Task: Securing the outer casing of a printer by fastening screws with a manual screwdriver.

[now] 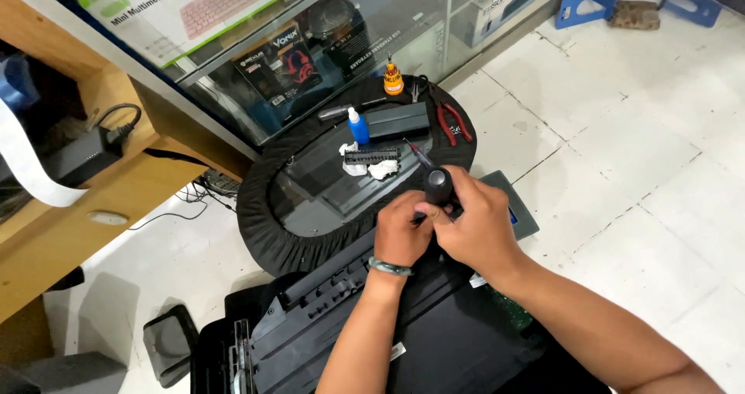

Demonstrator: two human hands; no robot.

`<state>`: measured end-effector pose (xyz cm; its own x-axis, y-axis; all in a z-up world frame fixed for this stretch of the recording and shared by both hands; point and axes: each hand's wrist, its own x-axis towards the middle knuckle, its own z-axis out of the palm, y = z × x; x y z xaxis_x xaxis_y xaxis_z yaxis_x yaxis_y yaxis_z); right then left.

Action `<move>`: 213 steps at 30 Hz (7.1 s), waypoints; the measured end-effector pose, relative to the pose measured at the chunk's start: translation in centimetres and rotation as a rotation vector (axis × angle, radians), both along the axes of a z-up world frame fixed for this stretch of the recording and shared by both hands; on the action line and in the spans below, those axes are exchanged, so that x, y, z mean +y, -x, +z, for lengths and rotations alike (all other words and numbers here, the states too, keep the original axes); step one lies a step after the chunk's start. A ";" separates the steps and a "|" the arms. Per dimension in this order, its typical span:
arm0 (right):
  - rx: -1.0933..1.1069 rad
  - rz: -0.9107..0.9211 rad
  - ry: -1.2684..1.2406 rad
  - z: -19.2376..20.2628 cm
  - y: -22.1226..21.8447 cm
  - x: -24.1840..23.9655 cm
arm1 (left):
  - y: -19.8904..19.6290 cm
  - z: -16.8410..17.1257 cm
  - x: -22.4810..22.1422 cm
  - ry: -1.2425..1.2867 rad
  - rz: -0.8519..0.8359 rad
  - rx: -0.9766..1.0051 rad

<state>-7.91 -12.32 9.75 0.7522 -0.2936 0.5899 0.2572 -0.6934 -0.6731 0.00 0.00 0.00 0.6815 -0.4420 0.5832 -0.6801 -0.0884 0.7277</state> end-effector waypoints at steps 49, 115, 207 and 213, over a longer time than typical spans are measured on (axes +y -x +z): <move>0.223 0.562 -0.249 0.7 -1.2 -4.0 | 1.4 3.4 0.2 -0.104 0.013 -0.045; 0.571 -0.181 0.466 -22.9 -17.9 -17.0 | 1.3 5.0 -0.2 0.328 0.402 0.238; 0.624 0.982 -0.705 1.2 -2.2 18.5 | 9.6 16.9 20.7 0.429 0.833 -0.010; 0.642 0.996 -0.675 1.1 -2.4 18.8 | 9.2 16.4 21.1 0.305 0.886 -0.061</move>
